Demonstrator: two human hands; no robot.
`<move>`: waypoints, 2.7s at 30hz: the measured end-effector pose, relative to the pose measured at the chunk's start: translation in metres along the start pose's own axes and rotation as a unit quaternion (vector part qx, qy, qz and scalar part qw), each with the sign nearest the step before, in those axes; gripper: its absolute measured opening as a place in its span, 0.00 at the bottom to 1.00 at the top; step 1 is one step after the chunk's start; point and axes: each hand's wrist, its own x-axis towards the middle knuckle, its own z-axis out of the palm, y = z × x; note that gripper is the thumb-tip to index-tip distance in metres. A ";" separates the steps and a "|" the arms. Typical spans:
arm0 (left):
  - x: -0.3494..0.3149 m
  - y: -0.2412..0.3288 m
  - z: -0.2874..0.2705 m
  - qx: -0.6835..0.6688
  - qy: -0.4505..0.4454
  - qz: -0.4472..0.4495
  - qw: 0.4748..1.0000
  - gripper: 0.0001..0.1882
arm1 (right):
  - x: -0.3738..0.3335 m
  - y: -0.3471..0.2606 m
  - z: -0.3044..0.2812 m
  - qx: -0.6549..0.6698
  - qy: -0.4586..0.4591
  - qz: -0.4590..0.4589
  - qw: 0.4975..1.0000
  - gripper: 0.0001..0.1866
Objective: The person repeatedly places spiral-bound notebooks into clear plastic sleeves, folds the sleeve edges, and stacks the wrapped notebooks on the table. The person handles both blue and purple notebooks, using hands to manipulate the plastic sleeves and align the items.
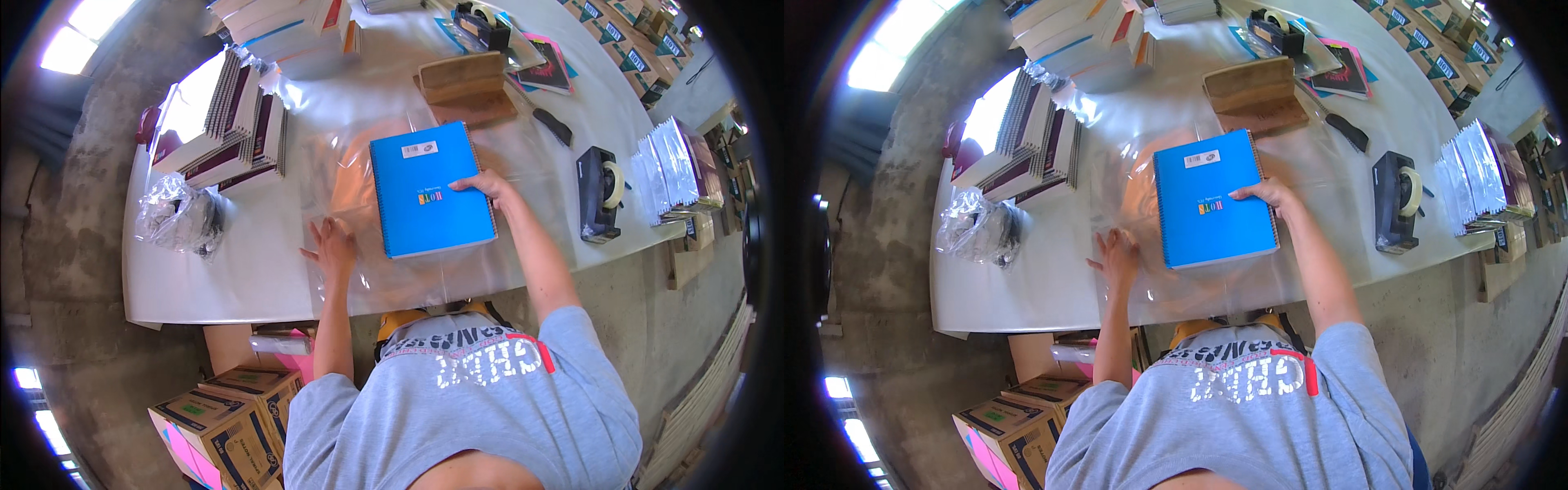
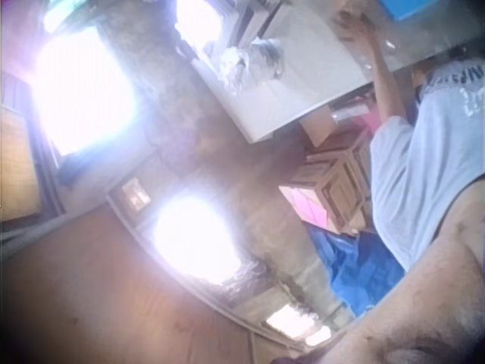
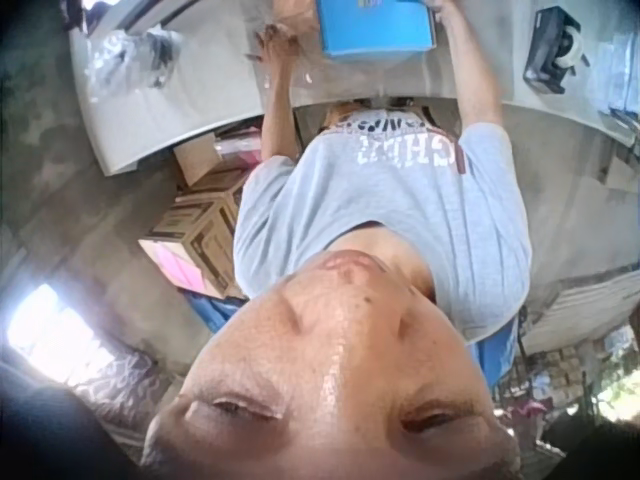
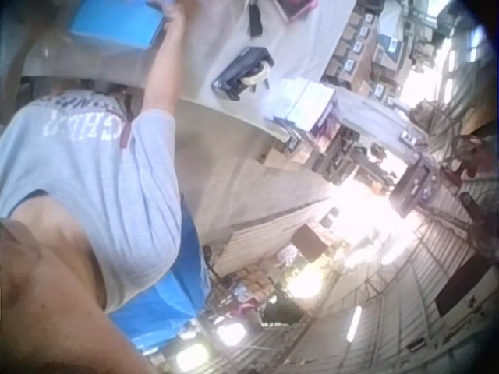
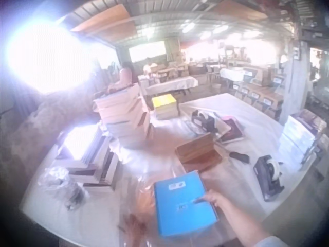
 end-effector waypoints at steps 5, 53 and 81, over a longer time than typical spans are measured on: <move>0.027 -0.014 -0.076 -0.425 -0.058 0.042 0.902 0.46 | 0.001 -0.002 -0.003 -0.029 0.025 0.006 0.999 0.40; 0.280 0.103 -0.034 -0.538 -0.198 0.391 0.720 0.17 | -0.006 -0.004 0.043 -0.363 0.238 -0.033 0.900 0.75; 0.067 0.080 -0.034 -0.291 -0.095 0.456 0.836 0.45 | -0.048 0.116 -0.013 -0.409 0.553 0.030 0.725 0.47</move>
